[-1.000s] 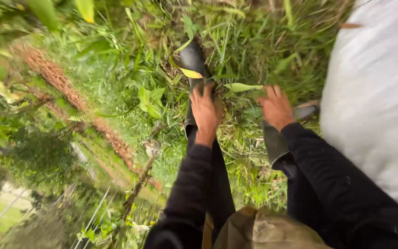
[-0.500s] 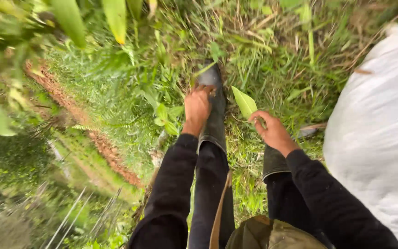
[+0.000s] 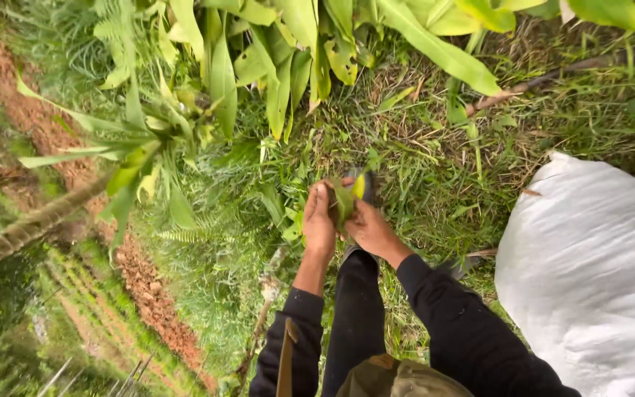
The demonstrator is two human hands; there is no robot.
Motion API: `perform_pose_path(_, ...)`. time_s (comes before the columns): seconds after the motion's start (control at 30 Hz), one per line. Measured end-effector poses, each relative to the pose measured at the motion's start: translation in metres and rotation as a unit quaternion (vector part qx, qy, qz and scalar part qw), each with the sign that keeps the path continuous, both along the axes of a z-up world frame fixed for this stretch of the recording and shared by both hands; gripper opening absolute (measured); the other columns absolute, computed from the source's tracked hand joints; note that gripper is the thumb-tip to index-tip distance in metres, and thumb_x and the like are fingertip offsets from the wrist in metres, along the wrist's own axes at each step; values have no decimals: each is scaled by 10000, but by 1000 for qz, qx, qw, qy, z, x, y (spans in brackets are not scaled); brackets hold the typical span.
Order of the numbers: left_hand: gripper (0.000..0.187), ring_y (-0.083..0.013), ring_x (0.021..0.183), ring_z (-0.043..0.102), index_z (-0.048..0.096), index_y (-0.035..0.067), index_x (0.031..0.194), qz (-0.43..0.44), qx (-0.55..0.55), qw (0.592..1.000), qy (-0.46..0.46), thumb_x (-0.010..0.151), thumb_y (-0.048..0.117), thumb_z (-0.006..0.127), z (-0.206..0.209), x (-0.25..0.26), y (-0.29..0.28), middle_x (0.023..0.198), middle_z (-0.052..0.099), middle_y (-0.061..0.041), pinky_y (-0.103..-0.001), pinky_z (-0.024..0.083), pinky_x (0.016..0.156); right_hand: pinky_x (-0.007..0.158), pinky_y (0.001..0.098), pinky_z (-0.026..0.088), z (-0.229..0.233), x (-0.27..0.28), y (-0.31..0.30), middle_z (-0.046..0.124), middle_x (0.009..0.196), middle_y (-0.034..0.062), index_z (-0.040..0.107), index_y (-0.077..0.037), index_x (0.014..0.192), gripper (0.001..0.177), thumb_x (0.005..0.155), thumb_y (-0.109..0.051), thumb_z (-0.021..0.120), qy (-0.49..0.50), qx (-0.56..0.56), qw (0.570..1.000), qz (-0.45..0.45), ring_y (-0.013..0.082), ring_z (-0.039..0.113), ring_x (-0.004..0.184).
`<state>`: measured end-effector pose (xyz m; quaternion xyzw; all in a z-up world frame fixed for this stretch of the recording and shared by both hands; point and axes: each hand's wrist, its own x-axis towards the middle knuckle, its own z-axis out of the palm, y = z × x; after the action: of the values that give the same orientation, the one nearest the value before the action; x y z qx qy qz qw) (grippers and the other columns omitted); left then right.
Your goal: Gathering long green leaves and putting them into a large white bag in an outdoor field.
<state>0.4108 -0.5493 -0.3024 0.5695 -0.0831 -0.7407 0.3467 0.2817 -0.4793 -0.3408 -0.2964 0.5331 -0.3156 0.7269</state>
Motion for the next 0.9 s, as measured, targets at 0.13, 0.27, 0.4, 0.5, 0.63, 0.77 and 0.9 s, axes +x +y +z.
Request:
perform_pose_path(0.13, 311, -226, 1038, 666, 534, 92, 1255, 9, -53, 998, 45, 1123, 347, 415, 44, -22, -43, 1297, 676, -152, -353, 577, 890, 838, 299, 574, 63, -18, -63, 722, 1062, 104, 565, -62, 1383, 427, 961, -7, 542, 127, 59, 990, -5, 153, 717, 911)
perform_pose_path(0.27, 574, -282, 1309, 549, 343, 144, 1511, -41, -140, 989, -25, 1062, 471, 485, 71, -45, -89, 1501, 514, -185, -456, 506, 1068, 622, 341, 540, 64, -60, -96, 688, 868, 70, 624, -38, 1159, 192, 1024, -70, 492, 98, 159, 980, -73, 167, 628, 666)
perform_pose_path(0.4, 788, -341, 1469, 413, 173, 165, 1628, -39, -184, 979, -83, 1025, 510, 544, 60, -72, -125, 1621, 356, -205, -523, 434, 1143, 571, 287, 475, 63, -101, -144, 533, 747, 9, 562, -38, 1018, 191, 1094, -135, 417, 45, 135, 964, -224, 100, 520, 630)
perform_pose_path(0.5, 768, -371, 1456, 421, 187, 160, 1613, -31, -151, 983, -97, 1017, 482, 549, 45, -96, -157, 1609, 356, -224, -533, 449, 1116, 567, 281, 490, 85, -117, -218, 493, 689, -13, 541, -100, 992, 349, 1096, -275, 258, 71, 153, 939, -300, 113, 517, 578)
perform_pose_path(0.63, 733, -376, 1440, 451, 240, 151, 1596, -28, -117, 985, -123, 1019, 476, 554, 13, -112, -203, 1600, 384, -231, -540, 473, 1096, 613, 316, 442, 26, -175, -288, 517, 781, 4, 595, -40, 1102, 283, 1101, -209, 369, 21, 41, 943, -330, 127, 487, 651)
perform_pose_path(0.77, 746, -350, 1385, 502, 301, 133, 1576, -66, -93, 970, -214, 992, 488, 601, -38, -110, -250, 1551, 445, -228, -529, 487, 1093, 934, 447, 546, 40, -239, -374, 610, 1004, 89, 423, -121, 1391, 313, 1097, -228, 428, -185, 44, 922, -336, 231, 620, 941)
perform_pose_path(0.9, 890, -339, 1285, 582, 339, 101, 1555, -151, -79, 920, -354, 885, 557, 706, -102, -112, -308, 1503, 495, -226, -537, 518, 1060, 1045, 538, 536, 5, -323, -415, 651, 1286, 137, 10, -226, 1589, 856, 933, -201, 558, 221, 196, 939, -173, 300, 644, 1213)
